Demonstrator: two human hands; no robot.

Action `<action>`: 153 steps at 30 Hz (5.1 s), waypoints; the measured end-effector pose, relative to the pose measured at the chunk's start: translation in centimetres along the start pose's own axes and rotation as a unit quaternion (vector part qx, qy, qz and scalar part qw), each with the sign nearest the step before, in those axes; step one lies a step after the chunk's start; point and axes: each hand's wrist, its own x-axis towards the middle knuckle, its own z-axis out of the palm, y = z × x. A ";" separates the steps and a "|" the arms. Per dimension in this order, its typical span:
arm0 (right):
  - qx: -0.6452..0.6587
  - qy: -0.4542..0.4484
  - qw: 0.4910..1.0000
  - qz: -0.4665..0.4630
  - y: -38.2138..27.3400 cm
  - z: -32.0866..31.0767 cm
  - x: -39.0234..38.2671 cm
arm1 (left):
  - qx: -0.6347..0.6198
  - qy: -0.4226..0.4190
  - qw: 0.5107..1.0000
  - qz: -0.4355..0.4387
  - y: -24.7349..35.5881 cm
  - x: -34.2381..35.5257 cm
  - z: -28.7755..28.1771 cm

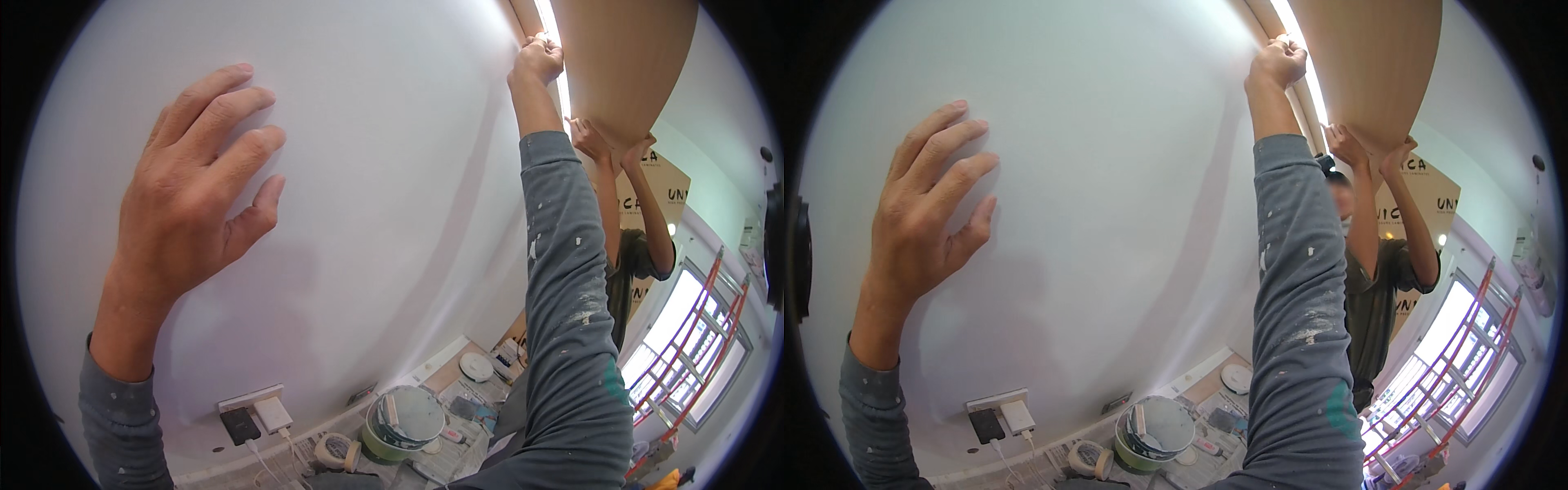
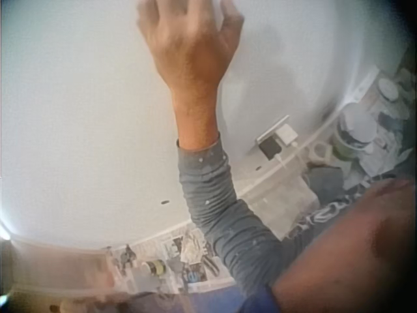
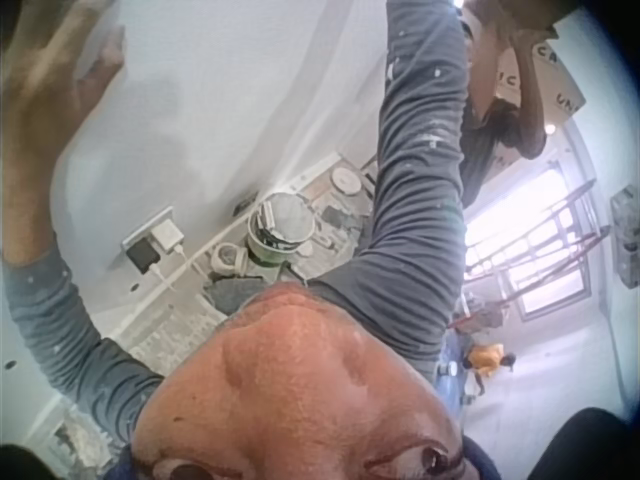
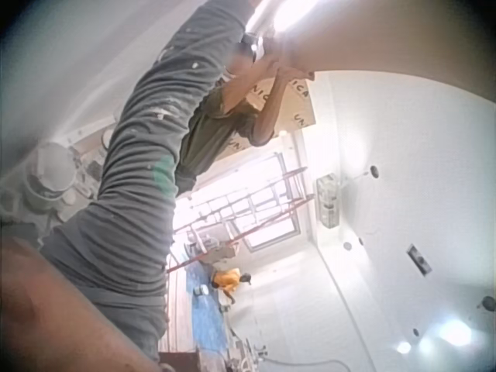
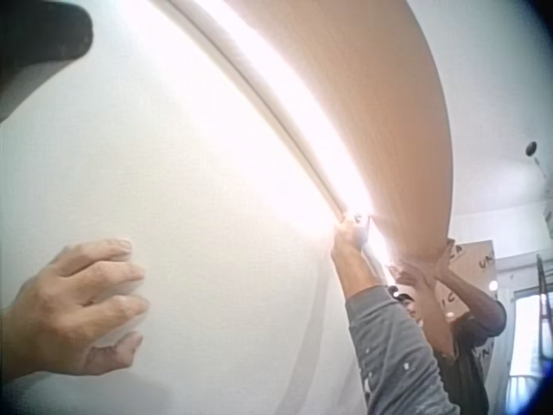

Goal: The person installs a curved LED light strip along the ceiling edge, using a small tool to secure the fixture. Another person assists by holding a large cardboard sheet against the wall to protect the surface during the installation.

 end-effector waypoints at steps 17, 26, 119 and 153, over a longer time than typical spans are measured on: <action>0.007 0.001 1.000 -0.025 0.0 0.5 -0.3 | 0.004 0.005 1.000 -0.001 0.0 0.0 -0.1; 0.022 -0.059 0.996 -0.067 -0.8 -0.2 -2.6 | -0.021 0.012 1.000 0.003 0.0 0.3 -0.3; 0.274 -0.406 0.870 0.059 -12.0 -3.3 -19.7 | -0.268 0.124 0.947 -0.124 -0.9 0.2 -1.7; 0.189 0.052 0.969 0.153 6.1 -5.7 12.1 | -0.271 0.130 0.944 -0.133 -0.8 0.3 -0.5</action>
